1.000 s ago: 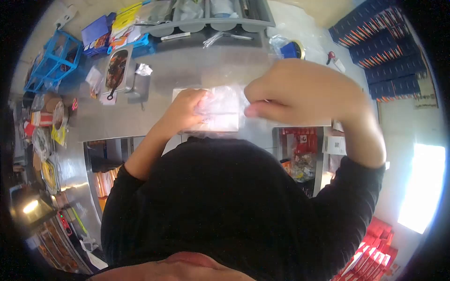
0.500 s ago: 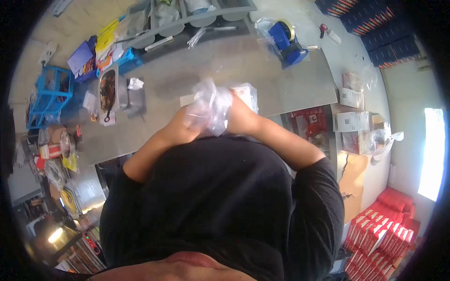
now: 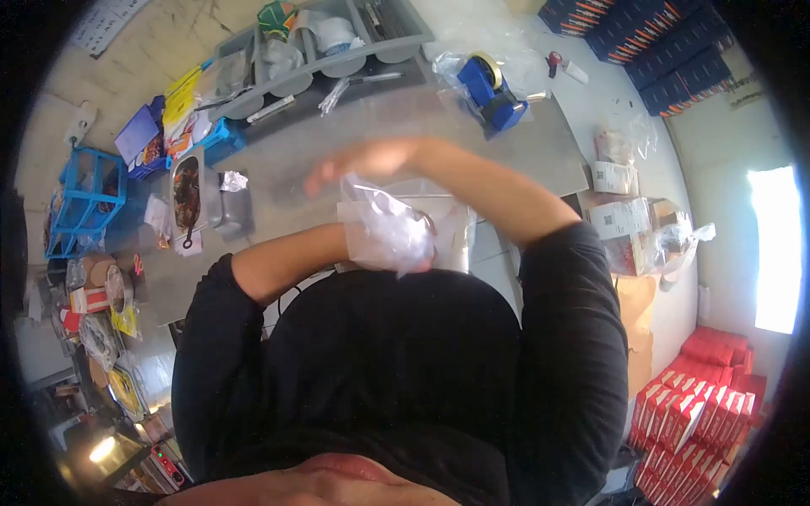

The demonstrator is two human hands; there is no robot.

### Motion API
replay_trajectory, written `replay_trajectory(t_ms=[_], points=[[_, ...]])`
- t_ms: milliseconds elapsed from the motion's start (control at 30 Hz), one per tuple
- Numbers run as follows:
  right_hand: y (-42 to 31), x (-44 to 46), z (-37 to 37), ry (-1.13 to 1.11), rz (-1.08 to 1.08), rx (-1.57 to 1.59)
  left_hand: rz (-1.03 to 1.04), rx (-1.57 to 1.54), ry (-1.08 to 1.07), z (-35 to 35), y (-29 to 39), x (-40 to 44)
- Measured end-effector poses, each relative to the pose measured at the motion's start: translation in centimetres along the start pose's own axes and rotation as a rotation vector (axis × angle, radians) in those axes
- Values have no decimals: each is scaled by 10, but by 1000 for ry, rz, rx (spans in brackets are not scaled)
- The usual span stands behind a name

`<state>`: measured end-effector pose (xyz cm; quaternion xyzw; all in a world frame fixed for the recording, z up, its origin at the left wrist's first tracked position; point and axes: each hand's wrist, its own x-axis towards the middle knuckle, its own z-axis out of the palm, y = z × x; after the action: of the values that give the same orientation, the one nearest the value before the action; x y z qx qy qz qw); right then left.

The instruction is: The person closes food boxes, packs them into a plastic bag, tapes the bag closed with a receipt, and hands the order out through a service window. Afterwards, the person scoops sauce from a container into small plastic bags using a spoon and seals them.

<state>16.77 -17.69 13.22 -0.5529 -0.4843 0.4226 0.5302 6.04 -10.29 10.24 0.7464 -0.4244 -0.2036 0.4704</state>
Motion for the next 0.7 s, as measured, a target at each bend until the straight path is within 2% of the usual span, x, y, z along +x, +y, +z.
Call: replay_trajectory(t_ms=[33, 100, 133, 167, 200, 233, 267, 300, 333, 367, 400, 433, 467, 533, 600, 633, 700], points=[[23, 2, -1, -13, -17, -6, -86, -55, 28, -3, -1, 1], [52, 14, -10, -166, 133, -439, 69, 243, 90, -25, -27, 9], [53, 10, -23, 23, 177, -395, 144, 392, 121, -32, -36, 8], [49, 3, -36, 208, 220, -345, 140, 333, 450, -33, -31, 3], [33, -3, -35, 486, 171, -305, 126, 355, 463, -46, -21, -1], [19, -13, -26, 760, 121, -255, 65, 506, 579, -64, -6, -6], [16, -21, -18, 955, -10, -424, 6, 657, 694, -78, 6, -10], [15, -31, -5, 1151, -148, -586, -3, 676, 706, -87, 14, -13], [12, -40, 20, 1204, -171, -799, -162, 595, 928, -95, 21, -15], [9, -48, 43, 1146, -234, -738, -318, 504, 1145, -100, 25, -17], [-4, -59, 58, 1003, -256, -617, -321, 521, 1152, -103, 25, -21], [-2, -66, 49, 822, -304, -530, -295, 218, 1143, -104, 21, -26], [1, -71, 39, 642, -350, -443, -228, 256, 963, -105, 30, -29], [-15, -54, 12, 707, -351, -447, -71, 279, 598, -107, 48, -37], [-18, -27, -8, 764, -328, -440, -45, 485, 405, -96, 66, -36], [-16, -2, -10, 648, -360, -241, -55, 484, 411, -88, 65, -34], [0, 18, -4, 526, -396, -43, -92, 354, 276, -75, 56, -27]])
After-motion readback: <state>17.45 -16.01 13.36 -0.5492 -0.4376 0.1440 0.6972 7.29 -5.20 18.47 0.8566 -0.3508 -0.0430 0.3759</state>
